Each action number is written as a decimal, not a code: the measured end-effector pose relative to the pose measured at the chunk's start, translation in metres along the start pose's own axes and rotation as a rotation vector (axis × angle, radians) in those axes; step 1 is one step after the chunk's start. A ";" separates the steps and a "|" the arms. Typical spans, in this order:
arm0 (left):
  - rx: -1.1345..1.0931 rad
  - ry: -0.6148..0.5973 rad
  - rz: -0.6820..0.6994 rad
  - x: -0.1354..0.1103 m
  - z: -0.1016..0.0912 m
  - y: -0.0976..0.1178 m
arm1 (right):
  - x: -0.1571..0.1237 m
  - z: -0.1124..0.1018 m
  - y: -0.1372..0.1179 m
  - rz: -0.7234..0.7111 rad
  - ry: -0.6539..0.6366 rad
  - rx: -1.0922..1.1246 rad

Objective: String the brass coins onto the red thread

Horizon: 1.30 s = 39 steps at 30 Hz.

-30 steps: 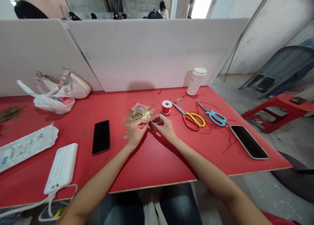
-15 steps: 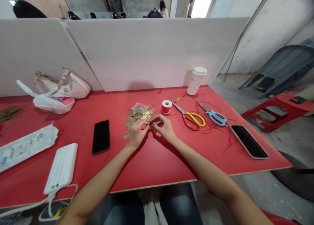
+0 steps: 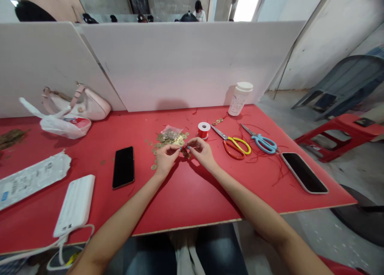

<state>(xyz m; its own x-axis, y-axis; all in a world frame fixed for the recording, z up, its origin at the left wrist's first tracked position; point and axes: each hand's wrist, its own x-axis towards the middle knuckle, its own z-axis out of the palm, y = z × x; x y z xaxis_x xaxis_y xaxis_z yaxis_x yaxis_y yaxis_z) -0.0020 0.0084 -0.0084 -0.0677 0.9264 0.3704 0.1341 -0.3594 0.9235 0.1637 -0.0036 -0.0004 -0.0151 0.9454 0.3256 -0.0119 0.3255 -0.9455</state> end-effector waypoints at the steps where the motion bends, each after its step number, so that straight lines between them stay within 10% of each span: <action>1: -0.004 -0.001 -0.002 0.000 0.000 0.000 | 0.000 0.000 -0.001 -0.004 0.003 0.002; 39: 0.208 -0.070 0.132 -0.006 -0.003 0.006 | -0.007 0.005 -0.006 0.018 0.008 -0.059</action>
<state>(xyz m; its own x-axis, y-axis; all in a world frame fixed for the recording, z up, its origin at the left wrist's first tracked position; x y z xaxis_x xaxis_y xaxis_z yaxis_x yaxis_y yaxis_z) -0.0034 0.0000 -0.0048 0.0312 0.8809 0.4722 0.3386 -0.4538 0.8242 0.1587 -0.0123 0.0027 -0.0067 0.9513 0.3083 0.0476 0.3083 -0.9501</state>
